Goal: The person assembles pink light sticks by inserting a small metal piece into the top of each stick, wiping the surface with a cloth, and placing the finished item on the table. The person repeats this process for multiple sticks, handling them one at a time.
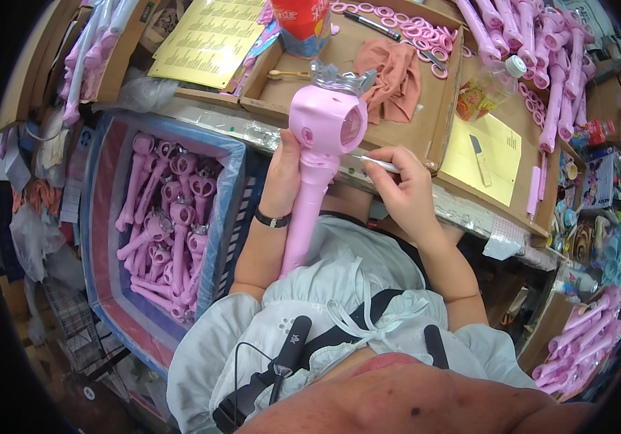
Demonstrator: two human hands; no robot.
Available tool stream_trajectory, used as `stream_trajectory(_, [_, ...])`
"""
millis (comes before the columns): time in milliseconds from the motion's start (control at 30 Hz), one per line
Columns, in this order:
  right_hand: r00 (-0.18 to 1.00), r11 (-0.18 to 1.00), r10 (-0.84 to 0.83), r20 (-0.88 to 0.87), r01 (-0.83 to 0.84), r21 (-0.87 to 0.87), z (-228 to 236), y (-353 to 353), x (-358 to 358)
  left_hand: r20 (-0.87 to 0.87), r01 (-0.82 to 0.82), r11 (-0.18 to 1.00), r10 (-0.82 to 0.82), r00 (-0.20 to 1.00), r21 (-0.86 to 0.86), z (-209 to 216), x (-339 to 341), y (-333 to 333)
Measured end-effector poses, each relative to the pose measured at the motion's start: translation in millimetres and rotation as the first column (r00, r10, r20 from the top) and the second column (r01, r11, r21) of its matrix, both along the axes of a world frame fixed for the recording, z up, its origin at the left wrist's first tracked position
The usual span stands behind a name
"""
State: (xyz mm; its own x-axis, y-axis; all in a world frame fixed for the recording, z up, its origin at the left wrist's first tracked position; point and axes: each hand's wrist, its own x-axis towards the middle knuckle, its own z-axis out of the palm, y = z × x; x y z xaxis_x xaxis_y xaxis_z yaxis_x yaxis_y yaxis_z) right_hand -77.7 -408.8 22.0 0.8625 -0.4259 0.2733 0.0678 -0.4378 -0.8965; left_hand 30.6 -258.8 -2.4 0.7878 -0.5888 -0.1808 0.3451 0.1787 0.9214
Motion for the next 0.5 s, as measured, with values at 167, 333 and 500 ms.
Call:
stream_trajectory(167, [0.974,0.9,-0.031,0.226,0.126,-0.416,-12.9,4.1,-2.0,0.009,0.029,0.999,-0.029,1.0,0.022,4.3,-1.4,-1.6])
stream_trajectory(333, [0.996,0.995,-0.05,0.08,0.042,0.095,-20.1,-3.1,0.2,0.168,0.029,1.0,-0.028,0.985,-0.006,3.7,-5.6,-1.5])
stream_trajectory(500, [0.971,0.859,0.027,0.236,0.098,-0.502,-25.1,-13.2,-1.4,0.147,0.077,0.997,-0.074,0.986,-0.015,2.5,-7.2,2.7])
